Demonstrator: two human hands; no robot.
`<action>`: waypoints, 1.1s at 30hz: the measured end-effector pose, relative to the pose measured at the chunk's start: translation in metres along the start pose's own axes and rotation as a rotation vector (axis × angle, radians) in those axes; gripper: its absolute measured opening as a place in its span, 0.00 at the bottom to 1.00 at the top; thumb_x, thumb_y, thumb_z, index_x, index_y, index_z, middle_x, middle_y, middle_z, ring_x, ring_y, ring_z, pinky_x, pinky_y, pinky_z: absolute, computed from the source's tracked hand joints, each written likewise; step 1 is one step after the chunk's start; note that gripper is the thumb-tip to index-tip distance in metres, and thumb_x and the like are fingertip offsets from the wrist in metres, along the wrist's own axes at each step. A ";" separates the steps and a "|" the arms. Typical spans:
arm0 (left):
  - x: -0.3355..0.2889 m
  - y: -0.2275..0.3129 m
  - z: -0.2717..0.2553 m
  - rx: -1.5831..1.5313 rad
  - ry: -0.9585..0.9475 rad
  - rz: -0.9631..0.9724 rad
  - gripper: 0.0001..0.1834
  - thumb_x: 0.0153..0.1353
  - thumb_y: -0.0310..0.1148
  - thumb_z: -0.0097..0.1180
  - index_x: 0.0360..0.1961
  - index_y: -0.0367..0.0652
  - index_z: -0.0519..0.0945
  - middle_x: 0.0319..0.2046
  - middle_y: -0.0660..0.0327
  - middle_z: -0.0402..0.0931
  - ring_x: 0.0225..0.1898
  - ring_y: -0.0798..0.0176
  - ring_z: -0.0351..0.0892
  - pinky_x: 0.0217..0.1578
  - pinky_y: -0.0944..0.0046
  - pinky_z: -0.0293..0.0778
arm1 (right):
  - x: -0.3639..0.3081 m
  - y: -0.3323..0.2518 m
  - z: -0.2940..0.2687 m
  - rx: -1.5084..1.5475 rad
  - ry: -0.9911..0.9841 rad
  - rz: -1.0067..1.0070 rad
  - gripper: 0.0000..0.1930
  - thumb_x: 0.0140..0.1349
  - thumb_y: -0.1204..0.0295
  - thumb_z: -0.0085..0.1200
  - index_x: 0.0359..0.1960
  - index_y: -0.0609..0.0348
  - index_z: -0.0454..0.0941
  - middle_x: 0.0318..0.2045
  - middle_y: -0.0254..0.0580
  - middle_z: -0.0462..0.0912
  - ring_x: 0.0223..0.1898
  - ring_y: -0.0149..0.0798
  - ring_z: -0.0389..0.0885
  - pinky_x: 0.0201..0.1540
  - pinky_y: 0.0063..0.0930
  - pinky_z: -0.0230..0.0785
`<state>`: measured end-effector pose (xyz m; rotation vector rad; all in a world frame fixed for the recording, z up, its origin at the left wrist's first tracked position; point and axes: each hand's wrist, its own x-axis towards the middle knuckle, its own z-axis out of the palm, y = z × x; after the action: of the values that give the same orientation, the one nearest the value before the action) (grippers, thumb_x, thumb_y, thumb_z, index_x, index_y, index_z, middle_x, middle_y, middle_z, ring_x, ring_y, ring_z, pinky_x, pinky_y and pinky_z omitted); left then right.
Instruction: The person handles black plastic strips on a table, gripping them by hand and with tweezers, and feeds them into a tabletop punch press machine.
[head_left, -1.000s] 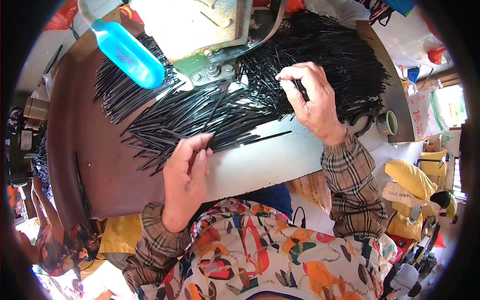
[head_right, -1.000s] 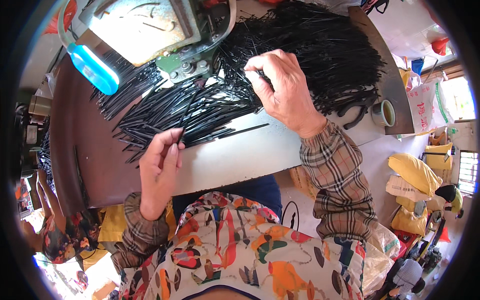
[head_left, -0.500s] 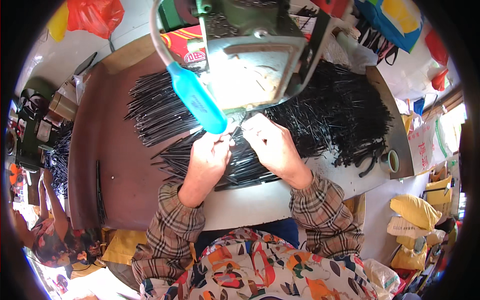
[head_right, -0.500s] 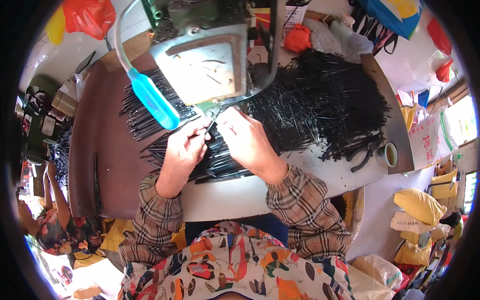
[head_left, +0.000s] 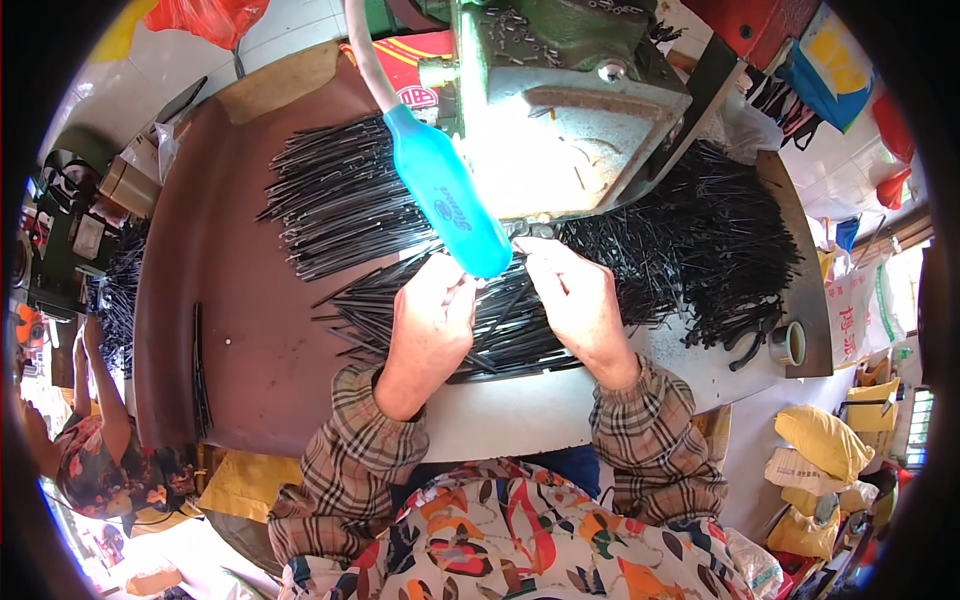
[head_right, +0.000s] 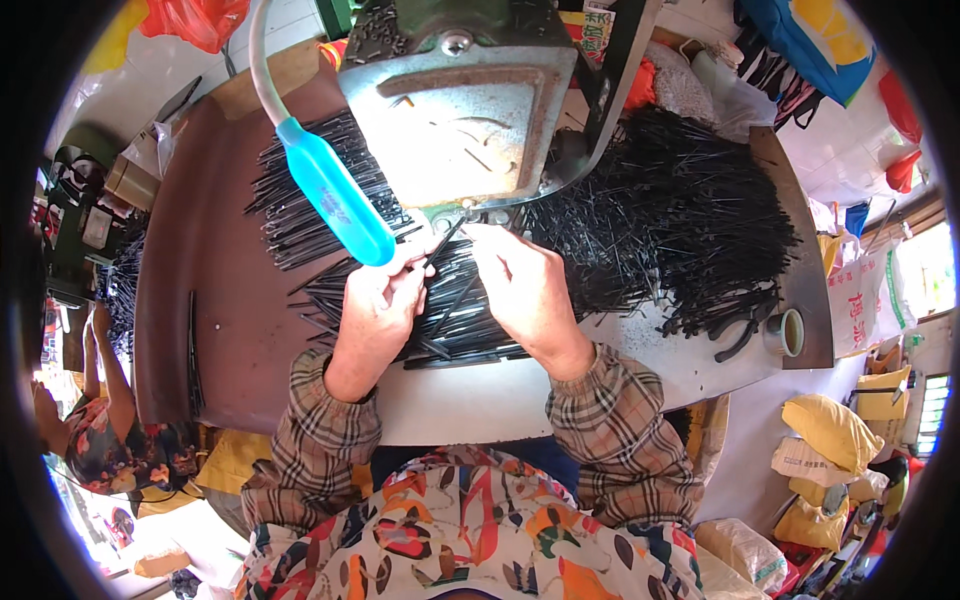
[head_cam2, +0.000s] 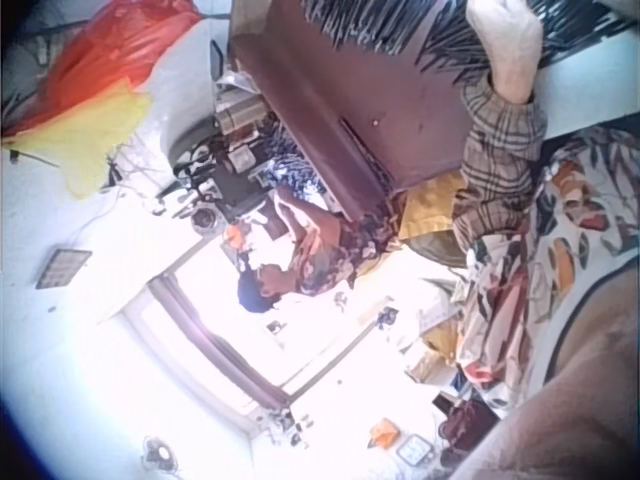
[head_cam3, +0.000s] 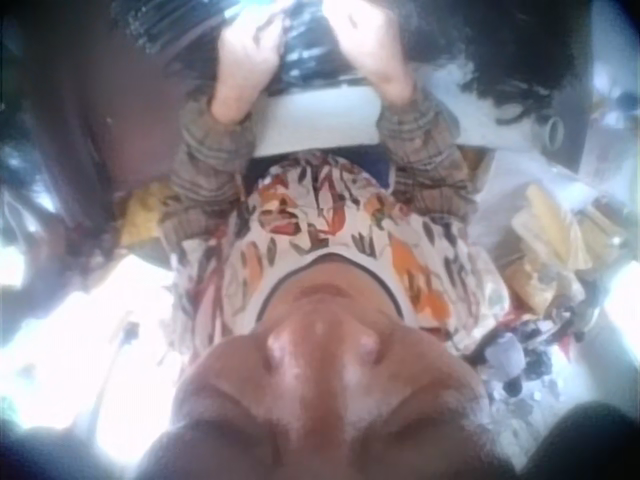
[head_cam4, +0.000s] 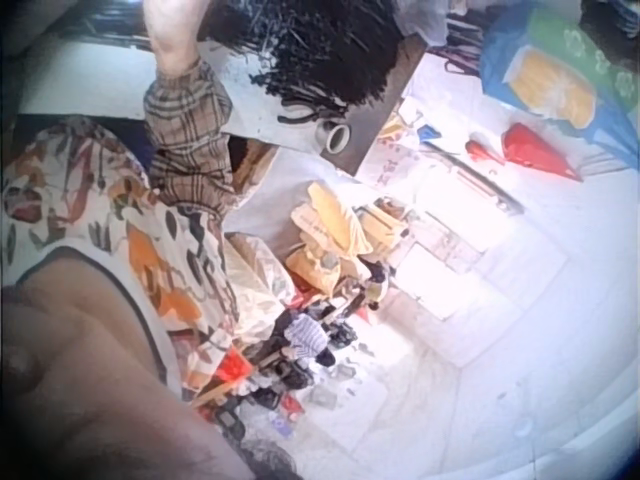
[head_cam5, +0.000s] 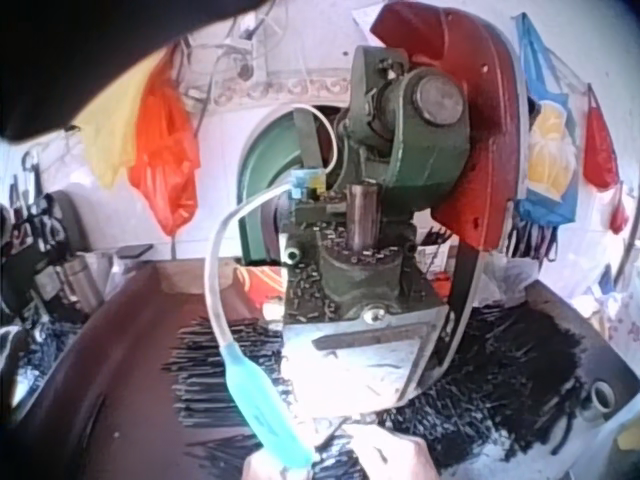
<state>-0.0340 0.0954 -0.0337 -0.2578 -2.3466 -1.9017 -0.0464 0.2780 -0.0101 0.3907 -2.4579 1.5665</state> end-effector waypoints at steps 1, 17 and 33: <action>-0.001 0.000 -0.003 0.043 -0.046 -0.030 0.14 0.68 0.19 0.48 0.53 0.30 0.77 0.33 0.62 0.76 0.24 0.75 0.69 0.25 0.74 0.67 | 0.000 0.000 0.001 0.004 0.000 -0.001 0.11 0.67 0.78 0.50 0.48 0.66 0.80 0.33 0.54 0.84 0.28 0.35 0.82 0.34 0.27 0.74; 0.002 0.013 0.005 -0.005 0.007 -0.048 0.06 0.63 0.18 0.53 0.41 0.32 0.77 0.28 0.57 0.75 0.26 0.67 0.71 0.31 0.65 0.71 | -0.001 0.012 0.004 0.132 -0.015 0.075 0.09 0.69 0.73 0.52 0.45 0.66 0.80 0.28 0.43 0.81 0.26 0.23 0.72 0.29 0.21 0.67; 0.023 0.001 0.016 0.177 0.084 0.252 0.16 0.61 0.13 0.49 0.47 0.34 0.81 0.32 0.56 0.76 0.33 0.64 0.77 0.39 0.68 0.73 | 0.006 0.024 0.003 0.301 0.010 0.169 0.08 0.68 0.74 0.54 0.42 0.66 0.80 0.29 0.34 0.80 0.29 0.23 0.71 0.31 0.20 0.67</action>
<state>-0.0562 0.1128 -0.0313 -0.4252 -2.2844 -1.5515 -0.0599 0.2845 -0.0295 0.2221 -2.3013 2.0112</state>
